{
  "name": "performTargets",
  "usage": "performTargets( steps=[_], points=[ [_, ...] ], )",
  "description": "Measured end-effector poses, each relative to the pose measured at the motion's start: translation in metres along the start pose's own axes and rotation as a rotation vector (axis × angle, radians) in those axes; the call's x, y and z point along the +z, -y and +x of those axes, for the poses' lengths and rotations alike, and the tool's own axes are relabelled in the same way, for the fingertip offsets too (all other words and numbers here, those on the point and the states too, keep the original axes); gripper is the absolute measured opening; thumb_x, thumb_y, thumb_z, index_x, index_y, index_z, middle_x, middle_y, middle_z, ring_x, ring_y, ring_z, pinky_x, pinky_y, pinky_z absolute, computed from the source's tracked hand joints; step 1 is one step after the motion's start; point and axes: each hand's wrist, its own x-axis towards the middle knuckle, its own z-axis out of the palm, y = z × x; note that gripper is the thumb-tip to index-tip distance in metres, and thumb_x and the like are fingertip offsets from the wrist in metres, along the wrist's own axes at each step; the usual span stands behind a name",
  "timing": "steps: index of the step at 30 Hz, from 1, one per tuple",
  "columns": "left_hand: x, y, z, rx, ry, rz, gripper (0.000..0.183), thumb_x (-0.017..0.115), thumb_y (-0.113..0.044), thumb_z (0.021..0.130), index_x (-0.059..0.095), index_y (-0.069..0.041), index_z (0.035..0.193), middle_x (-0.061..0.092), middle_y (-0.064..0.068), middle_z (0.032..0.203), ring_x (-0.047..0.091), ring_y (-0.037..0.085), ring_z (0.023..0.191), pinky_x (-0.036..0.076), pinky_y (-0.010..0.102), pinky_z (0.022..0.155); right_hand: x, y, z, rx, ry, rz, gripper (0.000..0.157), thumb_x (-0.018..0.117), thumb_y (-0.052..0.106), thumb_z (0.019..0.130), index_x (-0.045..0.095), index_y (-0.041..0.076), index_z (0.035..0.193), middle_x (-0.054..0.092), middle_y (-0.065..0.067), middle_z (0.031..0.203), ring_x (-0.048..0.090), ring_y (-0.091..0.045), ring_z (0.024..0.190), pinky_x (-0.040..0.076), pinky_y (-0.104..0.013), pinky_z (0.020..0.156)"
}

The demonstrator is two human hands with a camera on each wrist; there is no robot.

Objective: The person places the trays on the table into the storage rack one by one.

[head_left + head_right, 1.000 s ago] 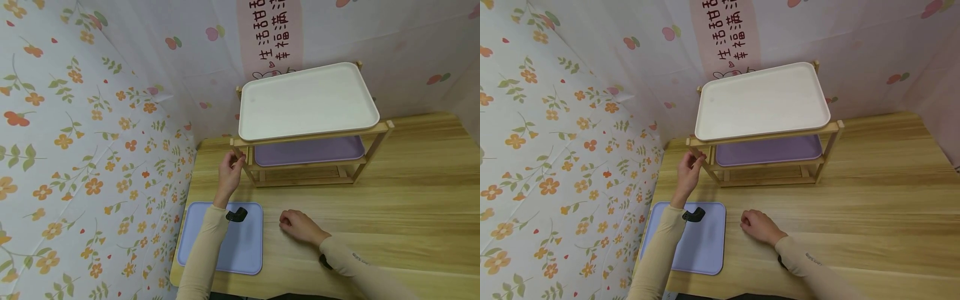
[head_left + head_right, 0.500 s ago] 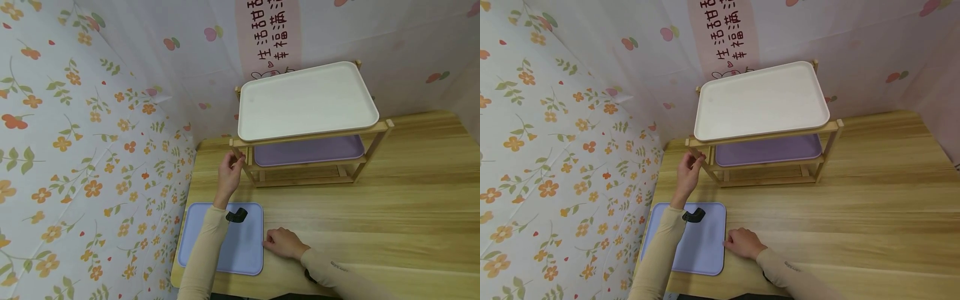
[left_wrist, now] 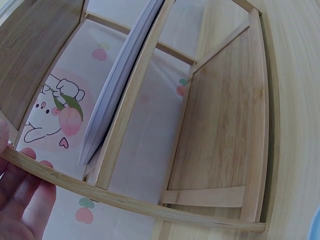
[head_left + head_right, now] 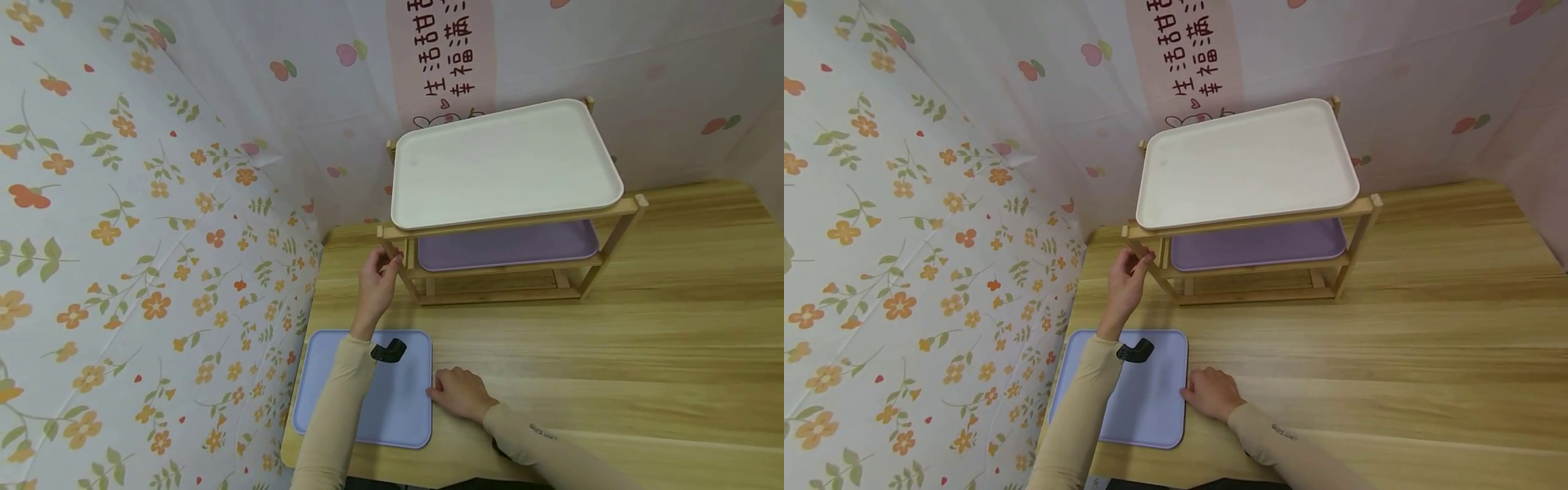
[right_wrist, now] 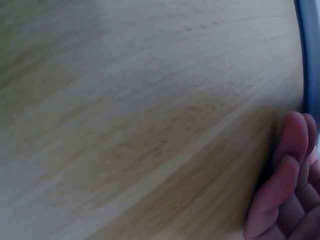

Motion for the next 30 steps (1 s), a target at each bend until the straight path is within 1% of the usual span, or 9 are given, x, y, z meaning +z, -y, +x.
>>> performTargets(
  steps=[4, 7, 11, 14, 18, 21, 24, 30],
  points=[
    [0.001, 0.000, 0.000, -0.008, 0.008, 0.002, 0.023, 0.057, -0.004, 0.096, 0.056, 0.012, 0.112, 0.063, 0.027, 0.111, 0.061, 0.022, 0.100, 0.055, 0.043, 0.083, -0.001, 0.002, 0.001, 0.059, 0.008, 0.002, 0.026, 0.066, 0.022, 0.077, 0.048, 0.019, 0.058, 0.042, 0.008, 0.053, 0.040, -0.010, 0.051, 0.029, -0.026, 0.044],
    [0.001, -0.001, 0.000, 0.000, 0.013, 0.005, 0.025, 0.057, -0.004, 0.096, 0.055, 0.014, 0.113, 0.062, 0.028, 0.111, 0.061, 0.025, 0.100, 0.055, 0.042, 0.082, -0.002, 0.000, 0.001, 0.089, 0.020, 0.001, 0.031, 0.065, 0.020, 0.073, 0.042, 0.019, 0.052, 0.035, 0.009, 0.050, 0.034, -0.009, 0.048, 0.024, -0.025, 0.043],
    [0.001, -0.002, 0.000, 0.010, 0.010, 0.015, 0.025, 0.057, -0.003, 0.096, 0.055, 0.016, 0.113, 0.062, 0.029, 0.110, 0.061, 0.027, 0.099, 0.055, 0.038, 0.080, -0.005, -0.006, -0.001, 0.130, 0.033, 0.004, 0.037, 0.064, 0.018, 0.073, 0.035, 0.020, 0.049, 0.028, 0.010, 0.048, 0.027, -0.008, 0.047, 0.018, -0.024, 0.042],
    [0.001, -0.002, 0.000, 0.003, 0.008, 0.014, 0.023, 0.057, -0.003, 0.096, 0.056, 0.013, 0.112, 0.063, 0.029, 0.110, 0.061, 0.024, 0.099, 0.056, 0.038, 0.081, -0.008, -0.012, -0.005, 0.168, 0.049, 0.015, 0.036, 0.064, 0.018, 0.074, 0.036, 0.019, 0.050, 0.030, 0.009, 0.048, 0.028, -0.008, 0.046, 0.018, -0.023, 0.041],
    [0.001, -0.001, 0.000, -0.005, 0.005, 0.011, 0.022, 0.057, -0.003, 0.096, 0.057, 0.012, 0.111, 0.063, 0.029, 0.110, 0.060, 0.018, 0.097, 0.055, 0.040, 0.081, -0.015, -0.021, -0.010, 0.213, 0.051, 0.044, 0.032, 0.064, 0.019, 0.076, 0.043, 0.017, 0.052, 0.041, 0.007, 0.045, 0.039, -0.009, 0.041, 0.023, -0.023, 0.040],
    [0.001, 0.000, 0.000, 0.002, 0.001, 0.012, 0.023, 0.057, -0.003, 0.095, 0.056, 0.013, 0.111, 0.063, 0.029, 0.110, 0.060, 0.018, 0.096, 0.055, 0.044, 0.081, -0.022, -0.028, -0.013, 0.245, 0.029, 0.059, 0.030, 0.065, 0.020, 0.077, 0.046, 0.015, 0.054, 0.048, 0.004, 0.045, 0.045, -0.011, 0.040, 0.026, -0.023, 0.040],
    [0.000, 0.000, 0.000, 0.005, -0.005, 0.008, 0.023, 0.057, -0.003, 0.095, 0.056, 0.014, 0.111, 0.062, 0.030, 0.109, 0.060, 0.018, 0.095, 0.055, 0.048, 0.081, -0.030, -0.034, -0.016, 0.267, 0.009, 0.066, 0.028, 0.065, 0.020, 0.077, 0.047, 0.013, 0.055, 0.049, 0.003, 0.046, 0.046, -0.012, 0.042, 0.026, -0.023, 0.041],
    [0.000, 0.002, 0.000, -0.007, -0.002, 0.007, 0.022, 0.057, -0.003, 0.095, 0.056, 0.012, 0.111, 0.062, 0.029, 0.110, 0.060, 0.018, 0.096, 0.054, 0.047, 0.082, -0.042, -0.043, -0.022, 0.299, -0.010, 0.046, 0.022, 0.067, 0.020, 0.075, 0.050, 0.013, 0.062, 0.048, 0.001, 0.056, 0.044, -0.014, 0.051, 0.030, -0.025, 0.045]
  ],
)
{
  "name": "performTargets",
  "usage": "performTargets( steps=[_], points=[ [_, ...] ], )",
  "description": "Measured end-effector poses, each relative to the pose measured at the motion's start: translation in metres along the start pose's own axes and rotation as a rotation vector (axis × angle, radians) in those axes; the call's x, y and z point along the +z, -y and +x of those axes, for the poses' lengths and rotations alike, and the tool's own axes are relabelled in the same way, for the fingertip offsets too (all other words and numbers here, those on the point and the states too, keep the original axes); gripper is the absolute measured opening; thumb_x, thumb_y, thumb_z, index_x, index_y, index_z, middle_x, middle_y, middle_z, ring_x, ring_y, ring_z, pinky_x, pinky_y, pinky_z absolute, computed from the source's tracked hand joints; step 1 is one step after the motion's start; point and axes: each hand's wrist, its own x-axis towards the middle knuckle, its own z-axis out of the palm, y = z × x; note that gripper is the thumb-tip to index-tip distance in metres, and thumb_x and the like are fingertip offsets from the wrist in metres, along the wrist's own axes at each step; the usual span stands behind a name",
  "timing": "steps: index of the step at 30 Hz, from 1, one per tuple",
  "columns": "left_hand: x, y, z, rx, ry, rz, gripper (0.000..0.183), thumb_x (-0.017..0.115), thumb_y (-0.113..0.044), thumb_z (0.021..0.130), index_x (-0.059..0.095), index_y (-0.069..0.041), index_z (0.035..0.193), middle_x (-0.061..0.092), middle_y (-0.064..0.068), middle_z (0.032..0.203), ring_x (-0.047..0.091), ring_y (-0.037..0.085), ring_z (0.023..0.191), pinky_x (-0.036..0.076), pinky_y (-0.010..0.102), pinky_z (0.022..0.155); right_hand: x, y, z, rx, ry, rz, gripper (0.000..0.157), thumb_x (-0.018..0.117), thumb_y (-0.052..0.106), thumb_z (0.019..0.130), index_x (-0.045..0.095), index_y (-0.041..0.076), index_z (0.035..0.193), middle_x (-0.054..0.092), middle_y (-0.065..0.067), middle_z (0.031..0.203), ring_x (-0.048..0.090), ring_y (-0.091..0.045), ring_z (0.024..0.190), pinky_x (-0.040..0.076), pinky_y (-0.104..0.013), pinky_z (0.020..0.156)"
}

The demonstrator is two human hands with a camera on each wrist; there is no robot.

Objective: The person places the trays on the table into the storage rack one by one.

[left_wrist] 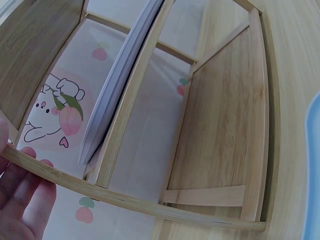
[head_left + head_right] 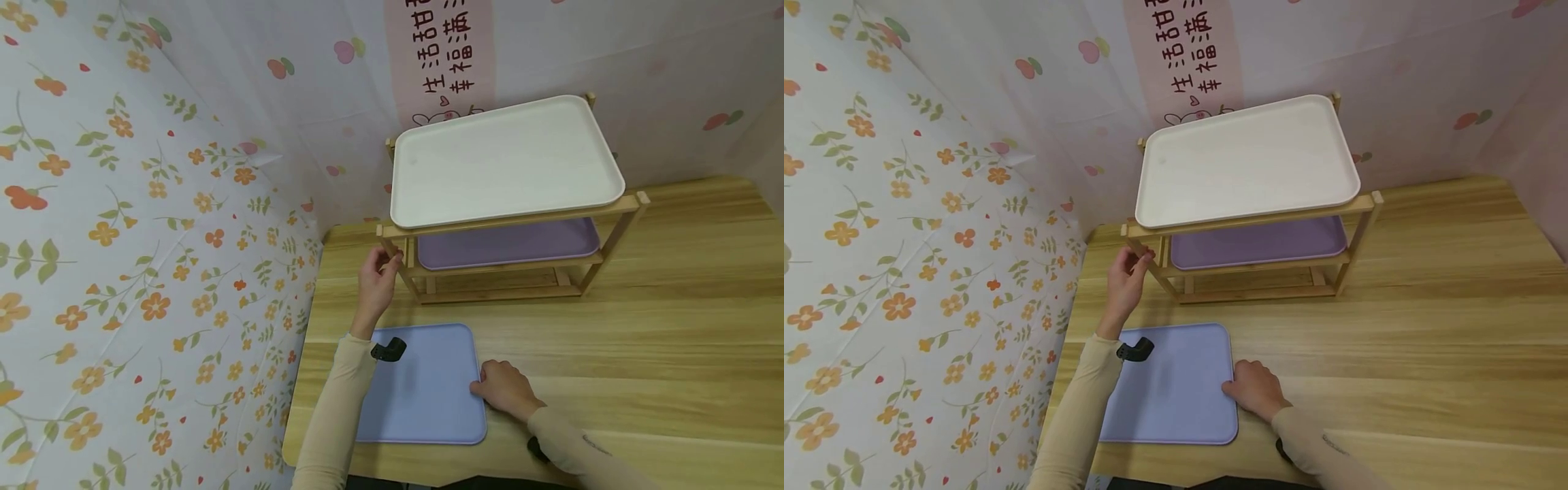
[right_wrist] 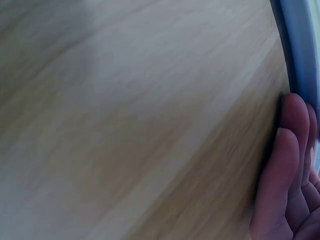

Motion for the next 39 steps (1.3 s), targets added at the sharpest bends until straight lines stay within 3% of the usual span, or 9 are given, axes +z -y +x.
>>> performTargets(
  steps=[3, 9, 14, 18, 22, 25, 32, 39],
  points=[
    [0.000, 0.000, 0.000, 0.005, 0.003, 0.003, 0.022, 0.057, -0.004, 0.096, 0.056, 0.012, 0.111, 0.062, 0.029, 0.111, 0.060, 0.020, 0.097, 0.055, 0.044, 0.082, -0.005, -0.006, -0.001, 0.013, 0.002, -0.003, 0.021, 0.066, 0.021, 0.075, 0.051, 0.013, 0.062, 0.050, 0.001, 0.056, 0.046, -0.014, 0.051, 0.031, -0.025, 0.045],
    [0.000, -0.001, 0.000, -0.003, 0.005, 0.004, 0.024, 0.058, -0.005, 0.096, 0.056, 0.013, 0.112, 0.062, 0.029, 0.111, 0.058, 0.012, 0.095, 0.053, 0.025, 0.078, -0.017, -0.017, -0.006, 0.019, -0.015, -0.017, 0.020, 0.067, 0.019, 0.073, 0.051, 0.013, 0.061, 0.048, 0.001, 0.057, 0.045, -0.015, 0.052, 0.030, -0.025, 0.046],
    [0.001, -0.001, 0.000, -0.005, -0.007, 0.005, 0.023, 0.058, -0.005, 0.096, 0.056, 0.012, 0.111, 0.062, 0.028, 0.110, 0.058, 0.008, 0.093, 0.055, 0.037, 0.080, -0.024, -0.024, -0.010, 0.003, -0.011, 0.000, 0.018, 0.068, 0.013, 0.070, 0.052, 0.011, 0.063, 0.049, 0.000, 0.058, 0.045, -0.015, 0.054, 0.032, -0.026, 0.047],
    [0.002, -0.001, 0.000, -0.012, -0.001, -0.001, 0.024, 0.057, -0.005, 0.096, 0.055, 0.013, 0.112, 0.062, 0.029, 0.111, 0.060, 0.020, 0.098, 0.053, 0.050, 0.084, -0.027, -0.029, -0.012, -0.001, -0.009, 0.074, 0.018, 0.069, 0.013, 0.071, 0.052, 0.009, 0.066, 0.051, -0.001, 0.058, 0.048, -0.015, 0.053, 0.035, -0.027, 0.048],
    [0.002, -0.002, -0.001, -0.008, 0.003, 0.001, 0.026, 0.057, -0.004, 0.096, 0.054, 0.015, 0.114, 0.062, 0.029, 0.111, 0.061, 0.027, 0.100, 0.055, 0.033, 0.082, -0.029, -0.036, -0.012, 0.027, 0.016, 0.232, 0.016, 0.066, 0.009, 0.073, 0.051, 0.005, 0.075, 0.052, -0.004, 0.060, 0.052, -0.016, 0.050, 0.045, -0.028, 0.045],
    [0.001, -0.003, -0.002, -0.001, 0.000, 0.011, 0.026, 0.057, -0.004, 0.096, 0.055, 0.014, 0.114, 0.062, 0.029, 0.111, 0.061, 0.020, 0.098, 0.050, 0.019, 0.078, -0.030, -0.040, -0.014, 0.065, 0.080, 0.400, 0.021, 0.064, 0.003, 0.075, 0.049, -0.001, 0.090, 0.055, -0.007, 0.067, 0.055, -0.017, 0.053, 0.052, -0.032, 0.045],
    [0.001, -0.005, -0.001, -0.006, -0.005, 0.024, 0.026, 0.057, -0.005, 0.096, 0.055, 0.014, 0.114, 0.063, 0.028, 0.110, 0.060, 0.017, 0.096, 0.055, 0.034, 0.080, -0.038, -0.052, -0.013, 0.025, 0.260, 0.697, 0.042, 0.059, 0.001, 0.082, 0.044, -0.012, 0.119, 0.063, -0.010, 0.087, 0.063, -0.020, 0.072, 0.057, -0.038, 0.056],
    [0.001, -0.005, -0.002, -0.004, 0.001, 0.015, 0.025, 0.057, -0.004, 0.096, 0.056, 0.012, 0.114, 0.063, 0.028, 0.110, 0.062, 0.031, 0.101, 0.052, 0.022, 0.078, -0.051, -0.060, -0.011, -0.039, 0.376, 0.880, 0.047, 0.059, 0.005, 0.087, 0.041, -0.014, 0.126, 0.064, -0.006, 0.098, 0.066, -0.020, 0.083, 0.058, -0.040, 0.068]
  ],
)
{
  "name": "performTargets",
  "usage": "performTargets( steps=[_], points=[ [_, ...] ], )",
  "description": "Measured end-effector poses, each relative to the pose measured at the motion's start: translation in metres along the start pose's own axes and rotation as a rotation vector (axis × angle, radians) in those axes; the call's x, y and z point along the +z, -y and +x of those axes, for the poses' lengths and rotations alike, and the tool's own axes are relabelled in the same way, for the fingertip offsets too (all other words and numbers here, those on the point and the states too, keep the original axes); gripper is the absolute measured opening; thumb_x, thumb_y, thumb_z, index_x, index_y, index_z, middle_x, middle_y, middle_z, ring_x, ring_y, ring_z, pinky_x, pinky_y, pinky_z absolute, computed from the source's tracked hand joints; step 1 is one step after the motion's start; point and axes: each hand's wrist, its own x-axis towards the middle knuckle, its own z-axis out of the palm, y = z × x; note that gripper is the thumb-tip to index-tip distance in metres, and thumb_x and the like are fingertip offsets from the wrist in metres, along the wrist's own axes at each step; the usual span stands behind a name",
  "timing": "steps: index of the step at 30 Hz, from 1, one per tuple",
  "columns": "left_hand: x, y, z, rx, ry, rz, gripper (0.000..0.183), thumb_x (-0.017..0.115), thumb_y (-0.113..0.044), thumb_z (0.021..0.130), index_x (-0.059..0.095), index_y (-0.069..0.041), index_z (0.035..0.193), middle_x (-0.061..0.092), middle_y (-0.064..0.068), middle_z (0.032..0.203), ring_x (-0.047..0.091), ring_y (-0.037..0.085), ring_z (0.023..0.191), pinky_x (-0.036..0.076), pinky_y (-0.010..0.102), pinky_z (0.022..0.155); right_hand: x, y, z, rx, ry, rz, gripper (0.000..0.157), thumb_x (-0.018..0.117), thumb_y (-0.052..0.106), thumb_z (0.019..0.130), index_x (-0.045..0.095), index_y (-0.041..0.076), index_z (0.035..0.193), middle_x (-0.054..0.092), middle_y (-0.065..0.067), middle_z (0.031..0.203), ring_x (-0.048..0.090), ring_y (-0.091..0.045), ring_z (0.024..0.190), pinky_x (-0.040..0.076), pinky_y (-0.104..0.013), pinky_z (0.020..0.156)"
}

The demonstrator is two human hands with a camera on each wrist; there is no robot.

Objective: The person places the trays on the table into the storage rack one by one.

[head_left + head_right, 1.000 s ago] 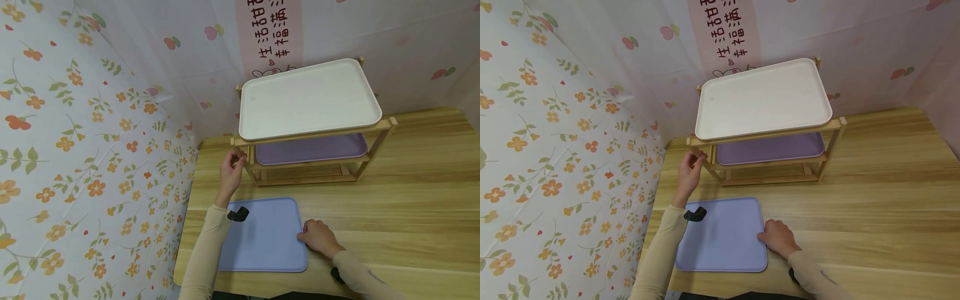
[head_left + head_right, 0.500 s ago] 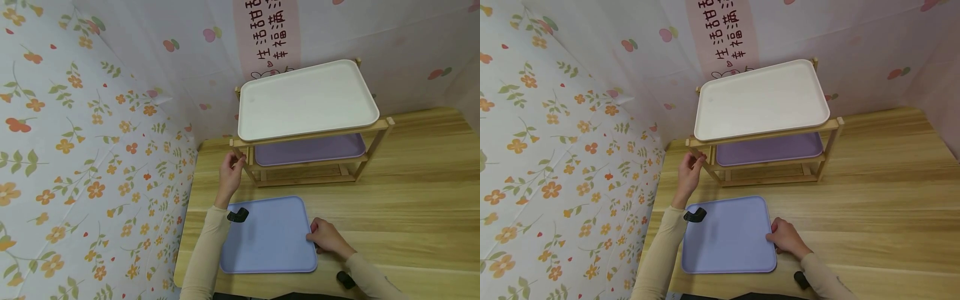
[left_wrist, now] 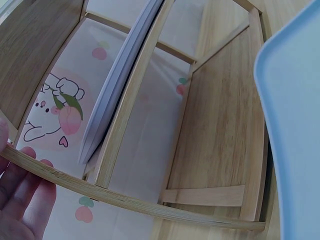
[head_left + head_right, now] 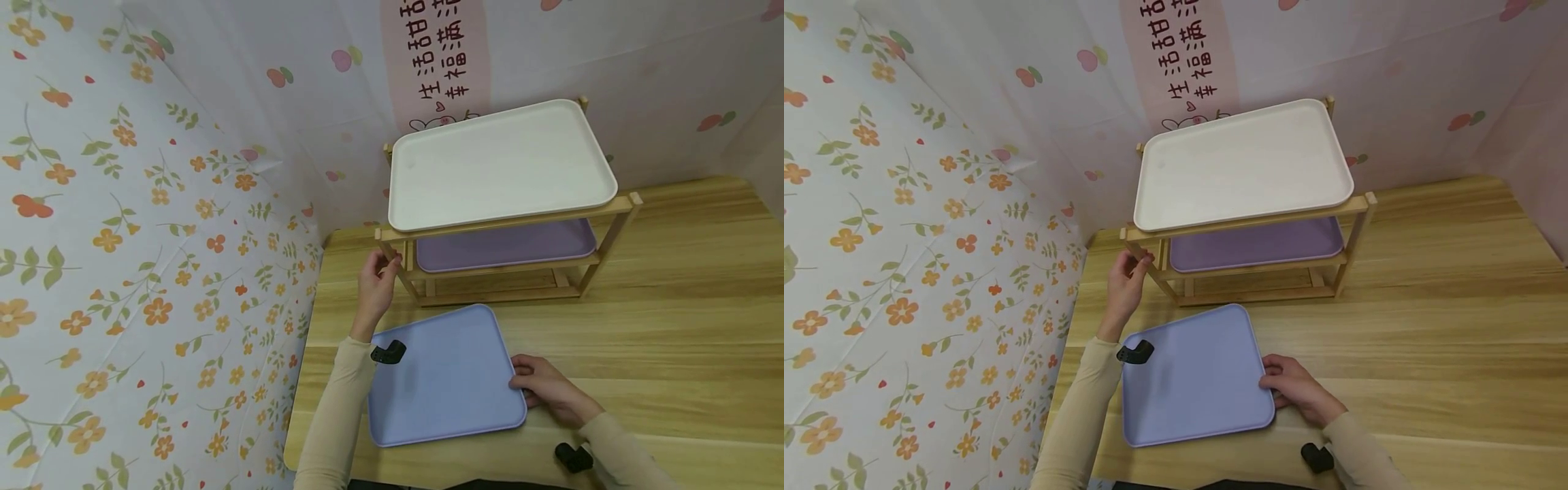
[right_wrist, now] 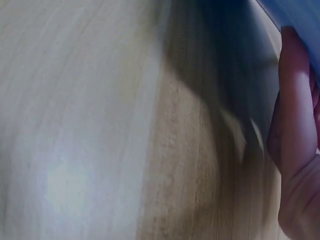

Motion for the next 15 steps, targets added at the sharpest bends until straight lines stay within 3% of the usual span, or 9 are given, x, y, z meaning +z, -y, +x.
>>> performTargets(
  steps=[9, 15],
  points=[
    [-0.001, 0.000, 0.000, -0.008, 0.007, -0.002, 0.027, 0.057, -0.005, 0.096, 0.055, 0.015, 0.115, 0.062, 0.029, 0.112, 0.061, 0.033, 0.103, 0.050, 0.016, 0.076, -0.011, -0.002, -0.004, -0.054, 0.160, 0.132, 0.055, 0.055, 0.001, 0.091, 0.026, -0.011, 0.136, 0.064, -0.008, 0.113, 0.066, -0.029, 0.097, 0.056, -0.052, 0.078],
    [-0.001, -0.001, 0.000, -0.014, 0.005, -0.001, 0.029, 0.057, -0.004, 0.096, 0.054, 0.016, 0.116, 0.062, 0.029, 0.112, 0.061, 0.033, 0.103, 0.049, 0.015, 0.076, -0.012, -0.004, -0.006, -0.056, 0.222, 0.174, 0.057, 0.054, -0.001, 0.091, 0.023, -0.006, 0.139, 0.061, -0.009, 0.119, 0.065, -0.033, 0.100, 0.055, -0.055, 0.079]
  ],
)
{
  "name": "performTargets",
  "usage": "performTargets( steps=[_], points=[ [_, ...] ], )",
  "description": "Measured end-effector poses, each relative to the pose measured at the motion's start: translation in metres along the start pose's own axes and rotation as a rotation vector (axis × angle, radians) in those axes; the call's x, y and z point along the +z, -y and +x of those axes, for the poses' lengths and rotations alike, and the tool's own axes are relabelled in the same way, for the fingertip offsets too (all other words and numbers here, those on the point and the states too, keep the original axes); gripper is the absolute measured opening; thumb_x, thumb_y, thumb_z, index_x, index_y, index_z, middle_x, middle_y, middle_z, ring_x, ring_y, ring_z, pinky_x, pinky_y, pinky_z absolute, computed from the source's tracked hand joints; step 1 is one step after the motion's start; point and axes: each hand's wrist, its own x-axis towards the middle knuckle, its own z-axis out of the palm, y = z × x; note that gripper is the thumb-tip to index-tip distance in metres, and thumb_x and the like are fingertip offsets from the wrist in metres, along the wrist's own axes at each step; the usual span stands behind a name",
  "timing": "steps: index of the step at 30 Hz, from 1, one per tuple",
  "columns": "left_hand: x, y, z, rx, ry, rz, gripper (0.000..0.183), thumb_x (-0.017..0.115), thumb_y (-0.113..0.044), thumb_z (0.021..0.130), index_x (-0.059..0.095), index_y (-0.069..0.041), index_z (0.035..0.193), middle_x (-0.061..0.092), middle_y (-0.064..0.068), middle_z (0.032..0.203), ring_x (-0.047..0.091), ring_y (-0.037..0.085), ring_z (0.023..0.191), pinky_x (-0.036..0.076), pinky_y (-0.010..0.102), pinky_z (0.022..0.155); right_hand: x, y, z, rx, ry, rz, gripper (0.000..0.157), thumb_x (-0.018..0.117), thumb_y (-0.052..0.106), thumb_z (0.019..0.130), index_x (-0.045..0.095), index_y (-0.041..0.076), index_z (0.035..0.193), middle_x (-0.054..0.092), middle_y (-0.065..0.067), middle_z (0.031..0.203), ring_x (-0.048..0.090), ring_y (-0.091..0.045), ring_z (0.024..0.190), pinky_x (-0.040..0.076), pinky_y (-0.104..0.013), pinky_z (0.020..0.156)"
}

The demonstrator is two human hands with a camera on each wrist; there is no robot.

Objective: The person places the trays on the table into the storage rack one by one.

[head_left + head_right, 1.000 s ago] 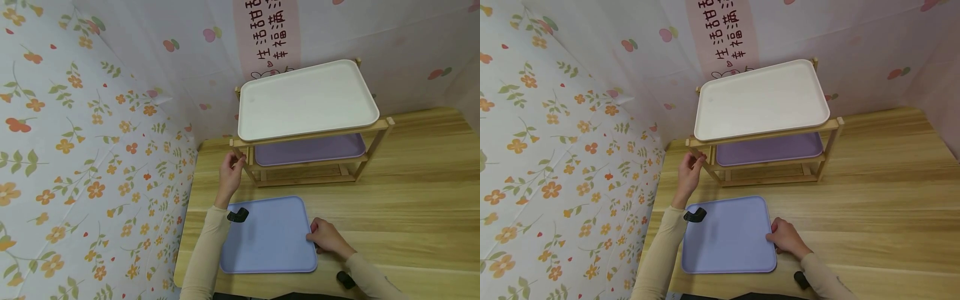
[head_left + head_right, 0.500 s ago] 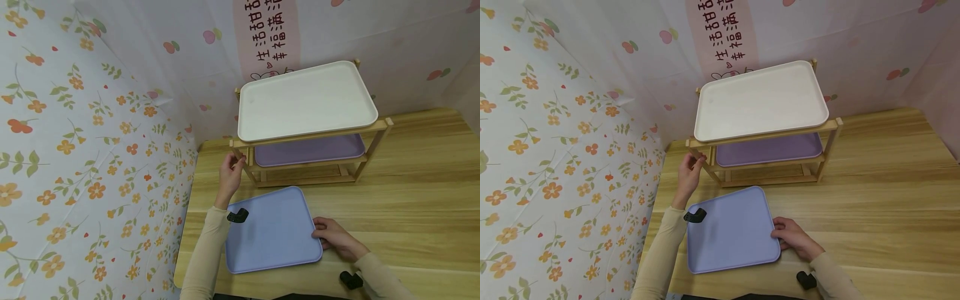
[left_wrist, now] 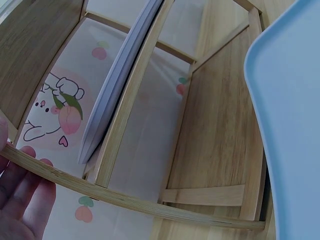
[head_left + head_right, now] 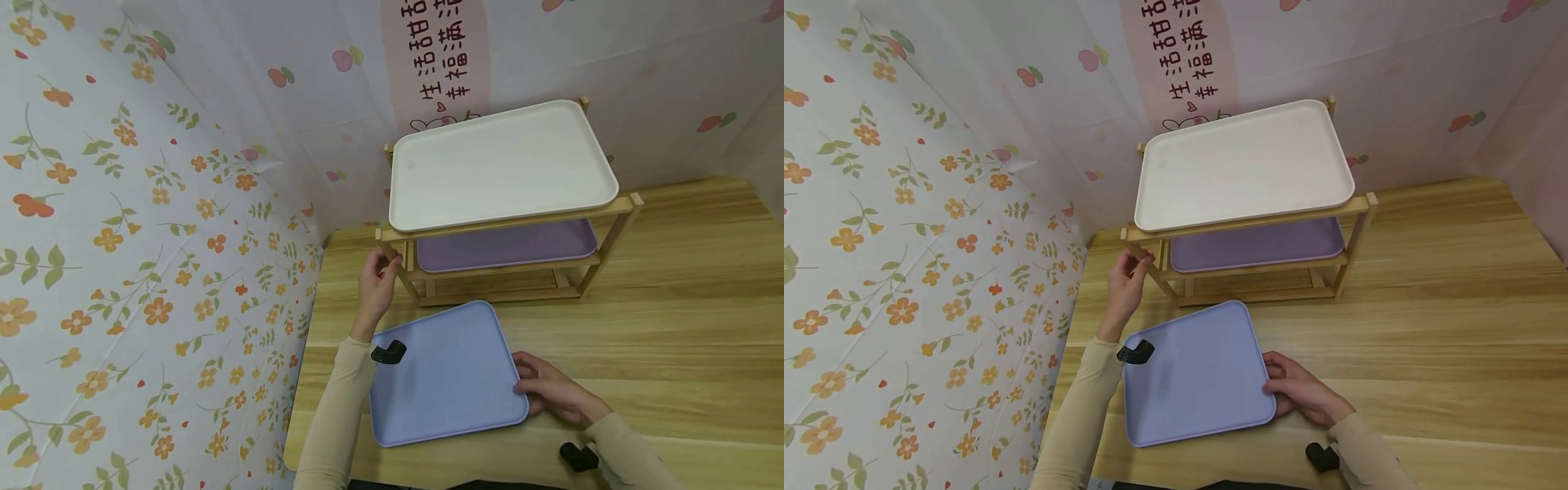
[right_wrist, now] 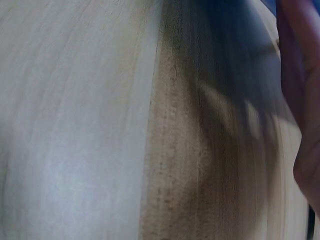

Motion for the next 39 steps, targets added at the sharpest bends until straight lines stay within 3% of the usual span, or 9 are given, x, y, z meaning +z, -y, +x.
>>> performTargets(
  steps=[6, 12, 14, 22, 30, 39],
  points=[
    [0.000, 0.000, 0.000, 0.006, 0.000, 0.007, 0.026, 0.057, -0.004, 0.096, 0.055, 0.015, 0.114, 0.062, 0.029, 0.112, 0.061, 0.032, 0.102, 0.050, 0.018, 0.077, 0.000, -0.002, 0.000, -0.034, 0.058, 0.035, 0.057, 0.050, -0.006, 0.090, 0.020, -0.003, 0.140, 0.060, -0.011, 0.122, 0.065, -0.036, 0.102, 0.053, -0.059, 0.078],
    [0.000, 0.001, -0.001, 0.002, 0.003, 0.006, 0.026, 0.057, -0.004, 0.096, 0.055, 0.014, 0.113, 0.062, 0.029, 0.112, 0.061, 0.030, 0.102, 0.055, 0.044, 0.084, -0.002, -0.005, 0.000, -0.057, -0.003, -0.003, 0.049, 0.044, -0.009, 0.086, 0.030, -0.001, 0.132, 0.063, -0.007, 0.116, 0.066, -0.030, 0.098, 0.056, -0.054, 0.076],
    [0.001, 0.001, -0.001, 0.003, 0.002, 0.003, 0.026, 0.057, -0.004, 0.096, 0.055, 0.015, 0.113, 0.062, 0.029, 0.111, 0.061, 0.029, 0.102, 0.055, 0.047, 0.084, -0.003, -0.006, 0.000, -0.059, -0.027, -0.012, 0.047, 0.044, -0.008, 0.085, 0.032, 0.000, 0.130, 0.064, -0.005, 0.114, 0.066, -0.028, 0.096, 0.056, -0.052, 0.076],
    [0.001, 0.002, -0.001, 0.028, 0.001, 0.003, 0.025, 0.057, -0.003, 0.096, 0.055, 0.015, 0.113, 0.062, 0.030, 0.111, 0.061, 0.030, 0.101, 0.051, 0.018, 0.078, -0.010, -0.006, -0.004, -0.082, -0.018, 0.015, 0.044, 0.044, -0.008, 0.085, 0.039, 0.006, 0.126, 0.064, -0.005, 0.111, 0.067, -0.024, 0.095, 0.057, -0.050, 0.076],
    [0.001, 0.004, 0.000, 0.011, -0.005, -0.002, 0.024, 0.057, -0.004, 0.096, 0.056, 0.014, 0.113, 0.062, 0.029, 0.111, 0.061, 0.035, 0.104, 0.051, 0.018, 0.079, -0.017, -0.005, -0.007, -0.115, 0.011, 0.044, 0.043, 0.040, -0.009, 0.087, 0.044, 0.013, 0.123, 0.065, -0.002, 0.112, 0.067, -0.022, 0.097, 0.057, -0.047, 0.078],
    [0.001, 0.004, 0.000, 0.028, -0.012, 0.002, 0.022, 0.058, -0.003, 0.095, 0.056, 0.012, 0.111, 0.063, 0.029, 0.110, 0.062, 0.021, 0.099, 0.051, 0.018, 0.078, -0.020, 0.000, -0.013, -0.135, 0.055, 0.088, 0.043, 0.039, -0.011, 0.089, 0.044, 0.014, 0.125, 0.063, -0.003, 0.117, 0.066, -0.022, 0.103, 0.056, -0.046, 0.083]
  ],
)
